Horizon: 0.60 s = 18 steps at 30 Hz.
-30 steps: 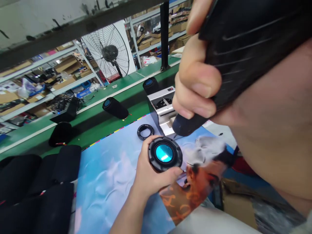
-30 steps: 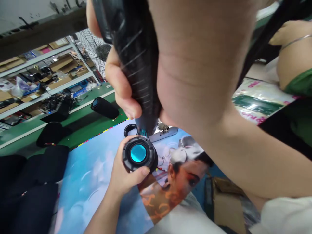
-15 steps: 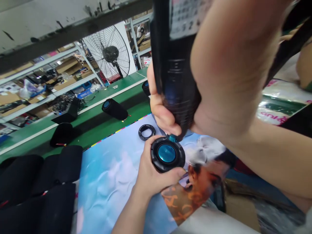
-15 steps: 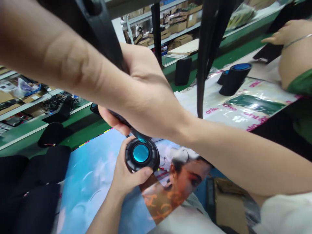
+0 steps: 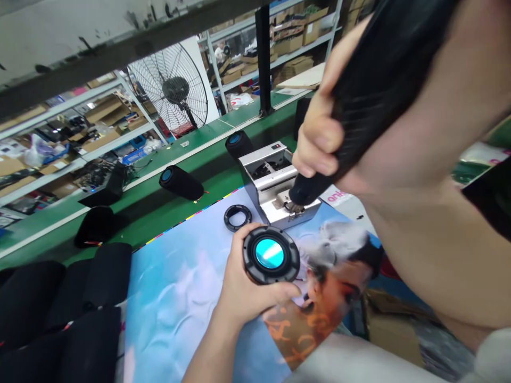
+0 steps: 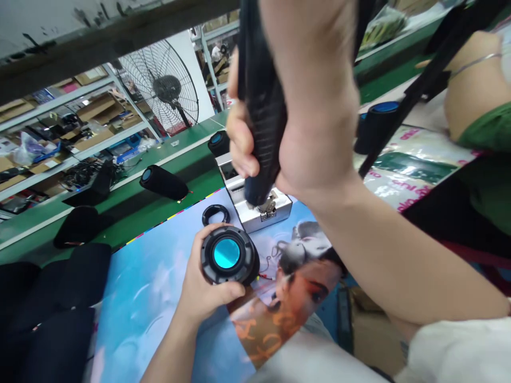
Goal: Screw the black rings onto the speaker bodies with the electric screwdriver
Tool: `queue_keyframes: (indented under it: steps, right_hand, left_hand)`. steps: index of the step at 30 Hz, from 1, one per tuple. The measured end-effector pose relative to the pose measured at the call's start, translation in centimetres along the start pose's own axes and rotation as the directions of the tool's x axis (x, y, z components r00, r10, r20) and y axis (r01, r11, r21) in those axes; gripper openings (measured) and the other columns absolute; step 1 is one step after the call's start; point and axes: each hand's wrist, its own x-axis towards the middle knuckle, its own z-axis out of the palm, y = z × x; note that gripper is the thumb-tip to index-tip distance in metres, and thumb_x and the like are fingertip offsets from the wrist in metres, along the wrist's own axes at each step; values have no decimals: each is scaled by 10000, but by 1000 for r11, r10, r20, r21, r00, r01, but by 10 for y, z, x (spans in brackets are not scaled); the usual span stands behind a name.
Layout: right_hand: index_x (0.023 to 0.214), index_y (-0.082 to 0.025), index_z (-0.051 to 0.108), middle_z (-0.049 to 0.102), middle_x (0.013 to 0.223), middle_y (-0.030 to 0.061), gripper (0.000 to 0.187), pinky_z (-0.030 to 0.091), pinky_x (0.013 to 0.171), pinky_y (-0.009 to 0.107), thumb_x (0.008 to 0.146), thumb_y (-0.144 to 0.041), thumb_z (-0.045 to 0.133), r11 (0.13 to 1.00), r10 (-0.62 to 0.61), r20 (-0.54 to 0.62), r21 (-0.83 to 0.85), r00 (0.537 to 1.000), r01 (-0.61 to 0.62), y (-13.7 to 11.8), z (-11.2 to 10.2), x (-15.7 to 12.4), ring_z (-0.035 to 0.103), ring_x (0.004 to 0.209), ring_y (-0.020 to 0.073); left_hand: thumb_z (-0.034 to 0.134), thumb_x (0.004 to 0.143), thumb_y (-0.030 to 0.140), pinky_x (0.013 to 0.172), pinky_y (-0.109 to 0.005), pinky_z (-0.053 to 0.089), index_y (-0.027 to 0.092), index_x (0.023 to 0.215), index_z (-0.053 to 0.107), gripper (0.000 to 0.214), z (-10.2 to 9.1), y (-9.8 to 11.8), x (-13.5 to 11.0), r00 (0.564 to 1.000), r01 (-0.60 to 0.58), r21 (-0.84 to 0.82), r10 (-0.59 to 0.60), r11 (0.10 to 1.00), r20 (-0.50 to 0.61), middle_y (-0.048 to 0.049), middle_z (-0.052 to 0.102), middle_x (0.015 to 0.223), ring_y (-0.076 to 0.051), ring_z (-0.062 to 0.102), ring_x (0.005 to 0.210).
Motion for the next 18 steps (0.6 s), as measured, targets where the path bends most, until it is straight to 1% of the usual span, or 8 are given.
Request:
queue_keyframes:
  steps: [1,2,5,9,12,14,17,18]
  right_hand:
    - [692,-224,549,490,491,-50,678,370,308,272,766,-868,747,995,-96,-39,-2,995,96,13,-9,0,441,362,116]
    - [709,-214,577,503,506,-43,641,341,287,275,735,-800,836,992,-127,-70,-9,989,127,26,-17,0,467,367,127]
    - [741,-212,588,537,511,-29,535,338,301,274,822,-679,836,998,-62,-58,-7,996,61,60,-36,-6,477,361,142]
    - [733,-212,562,536,528,-30,527,353,333,261,855,-659,813,1000,-25,-61,-2,998,25,74,-40,-14,475,382,131]
    - [740,-212,571,538,544,-31,539,367,359,257,840,-681,819,999,42,-25,-3,999,-42,71,-40,-16,483,395,125]
    - [736,-215,575,538,533,-31,583,362,346,263,795,-740,822,994,108,-11,-10,994,-108,61,-38,-15,466,376,128]
    - [718,-233,550,482,483,-58,698,345,318,284,638,-863,841,995,94,-77,-39,993,-97,29,-24,-12,409,339,131]
    - [713,-241,532,460,477,-73,707,381,337,296,589,-840,885,994,83,-88,-66,993,-88,14,-16,-10,419,353,134]
  left_hand:
    - [1032,470,613,966,-414,589,240,1280,574,1003,0,-1,0,1000,17,-16,-17,1000,-6,-82,756,1171,-315,747,1081]
    - [1045,426,611,978,-415,585,241,1275,575,1039,0,-1,1,999,33,-24,-33,999,-14,-81,757,1170,-319,745,1089]
    - [1061,337,609,1005,-436,577,239,1272,571,1119,-1,-2,2,997,68,-11,-69,998,-38,-91,751,1185,-340,739,1115]
    - [1015,288,719,1021,-472,579,236,1286,558,1199,-3,-5,2,997,70,16,-69,997,-40,-108,741,1203,-368,736,1130]
    - [1018,276,715,1037,-482,575,241,1294,552,1215,-4,-7,2,998,61,22,-60,998,-35,-109,739,1210,-376,732,1145]
    - [1034,286,681,1056,-482,565,243,1294,553,1200,-4,-8,2,998,56,15,-55,998,-25,-109,736,1222,-378,724,1164]
    - [1072,321,564,1051,-465,565,243,1282,559,1135,-4,-5,3,999,54,-1,-54,999,-5,-94,736,1211,-366,721,1160]
    - [1082,327,504,1045,-460,566,243,1279,559,1118,-4,-5,3,999,51,-1,-51,999,0,-86,736,1205,-361,720,1154]
